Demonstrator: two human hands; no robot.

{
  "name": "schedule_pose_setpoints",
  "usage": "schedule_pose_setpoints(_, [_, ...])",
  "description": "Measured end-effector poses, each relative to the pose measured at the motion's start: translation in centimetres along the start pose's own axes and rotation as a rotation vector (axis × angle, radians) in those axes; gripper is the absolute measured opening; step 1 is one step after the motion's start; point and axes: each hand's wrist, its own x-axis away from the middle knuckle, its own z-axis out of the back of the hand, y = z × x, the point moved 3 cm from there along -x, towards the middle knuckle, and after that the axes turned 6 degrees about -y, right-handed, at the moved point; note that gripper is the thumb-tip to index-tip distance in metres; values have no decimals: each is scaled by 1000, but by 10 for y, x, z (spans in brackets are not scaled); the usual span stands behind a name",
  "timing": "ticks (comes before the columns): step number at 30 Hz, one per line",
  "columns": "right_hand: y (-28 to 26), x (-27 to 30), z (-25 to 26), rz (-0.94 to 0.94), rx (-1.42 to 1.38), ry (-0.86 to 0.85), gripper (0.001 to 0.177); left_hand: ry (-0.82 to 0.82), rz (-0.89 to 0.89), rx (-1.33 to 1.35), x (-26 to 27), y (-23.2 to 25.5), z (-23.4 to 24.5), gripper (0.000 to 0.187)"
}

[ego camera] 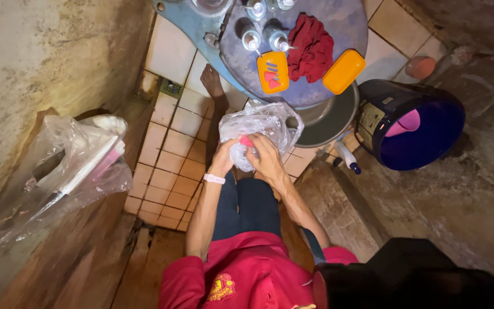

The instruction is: The person wipes and organizes several personal care items, including soap containers and bottles, using a cloth and a brush while squatting in a bathroom.

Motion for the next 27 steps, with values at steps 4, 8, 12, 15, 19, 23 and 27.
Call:
schedule_pose_setpoints(4, [-5,-3,1,-46,-17,22,38,-18,-1,-9,-5,-5,-1,28])
schedule_pose_setpoints(8, [-1,-5,1,-146,-49,-4,36,-35,6,30,-15,-17,13,29])
schedule_pose_setpoints(12, [6,-5,12,-272,-310,-39,36,-120,25,99,-18,-15,30,32])
schedule_pose_setpoints(15, [13,-15,35,-299,-454,54,32,-110,11,116,-18,-4,43,35])
schedule_pose_setpoints(19, [45,-76,63,-145,-184,331,25,-53,55,109,-17,6,57,36])
schedule_pose_setpoints(23, [80,-133,60,-88,-67,288,29,-53,105,68,-10,8,57,39])
schedule_pose_setpoints(27, [92,-159,49,58,75,203,30,-48,142,45,-8,13,54,40])
